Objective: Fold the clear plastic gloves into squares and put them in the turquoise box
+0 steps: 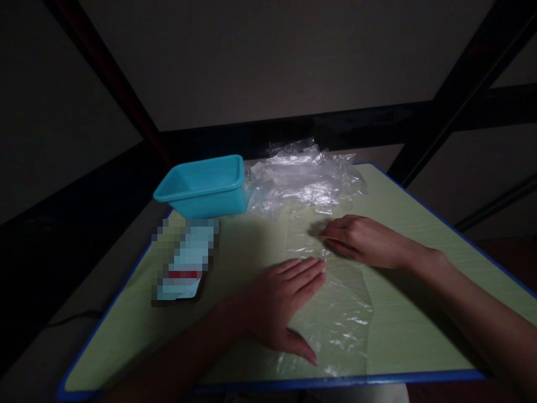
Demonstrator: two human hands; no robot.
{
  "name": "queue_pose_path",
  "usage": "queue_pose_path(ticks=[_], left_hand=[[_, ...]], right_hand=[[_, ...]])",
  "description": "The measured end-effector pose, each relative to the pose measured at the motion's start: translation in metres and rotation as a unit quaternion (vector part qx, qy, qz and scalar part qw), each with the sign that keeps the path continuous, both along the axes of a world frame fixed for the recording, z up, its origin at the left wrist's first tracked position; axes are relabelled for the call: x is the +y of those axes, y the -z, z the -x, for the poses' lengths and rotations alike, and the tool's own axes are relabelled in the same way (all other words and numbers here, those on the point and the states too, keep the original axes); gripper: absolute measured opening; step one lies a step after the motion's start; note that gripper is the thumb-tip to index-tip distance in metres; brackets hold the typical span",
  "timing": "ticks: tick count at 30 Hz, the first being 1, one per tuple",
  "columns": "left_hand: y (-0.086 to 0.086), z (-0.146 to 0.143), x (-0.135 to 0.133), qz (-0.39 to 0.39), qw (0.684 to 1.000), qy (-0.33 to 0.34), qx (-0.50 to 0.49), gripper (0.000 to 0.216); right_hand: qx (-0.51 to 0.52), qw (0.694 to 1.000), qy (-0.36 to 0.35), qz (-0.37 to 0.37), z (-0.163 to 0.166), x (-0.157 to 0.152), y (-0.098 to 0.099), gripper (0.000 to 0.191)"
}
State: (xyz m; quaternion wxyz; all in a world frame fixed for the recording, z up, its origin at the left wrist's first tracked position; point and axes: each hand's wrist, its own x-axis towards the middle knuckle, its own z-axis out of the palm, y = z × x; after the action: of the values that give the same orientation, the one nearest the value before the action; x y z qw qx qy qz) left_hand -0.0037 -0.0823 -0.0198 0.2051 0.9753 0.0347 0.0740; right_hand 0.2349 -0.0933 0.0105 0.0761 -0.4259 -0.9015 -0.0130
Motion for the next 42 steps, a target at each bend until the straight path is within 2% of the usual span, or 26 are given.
queue_pose_path(ticks=[9, 15, 22, 29, 32, 37, 42], left_hand=[[-0.002, 0.000, 0.003, 0.006, 1.000, 0.011, 0.003, 0.100], [-0.007, 0.005, 0.004, 0.006, 1.000, 0.017, 0.020, 0.103], [-0.008, 0.003, 0.000, -0.007, 0.999, 0.024, 0.026, 0.103], [-0.010, 0.010, 0.017, -0.032, 0.998, -0.049, 0.025, 0.082], [-0.010, 0.010, 0.023, -0.043, 0.996, -0.061, 0.038, 0.074], [-0.004, 0.009, 0.025, -0.064, 0.995, -0.063, 0.053, 0.065], [0.000, 0.012, 0.028, -0.101, 0.992, -0.060, 0.041, 0.056]], right_hand=[[-0.002, 1.000, 0.005, 0.010, -0.002, 0.003, 0.003, 0.028], [0.032, 0.999, 0.006, -0.020, -0.011, 0.004, 0.000, 0.028], [0.047, 0.999, 0.016, -0.012, -0.016, 0.005, 0.002, 0.027], [0.038, 0.999, 0.015, -0.008, -0.017, 0.005, 0.002, 0.026], [0.025, 1.000, 0.006, 0.002, -0.013, 0.003, -0.002, 0.029], [0.095, 0.995, -0.022, 0.011, -0.001, 0.001, -0.002, 0.031], [0.059, 0.998, -0.008, -0.005, 0.007, 0.001, 0.009, 0.053]])
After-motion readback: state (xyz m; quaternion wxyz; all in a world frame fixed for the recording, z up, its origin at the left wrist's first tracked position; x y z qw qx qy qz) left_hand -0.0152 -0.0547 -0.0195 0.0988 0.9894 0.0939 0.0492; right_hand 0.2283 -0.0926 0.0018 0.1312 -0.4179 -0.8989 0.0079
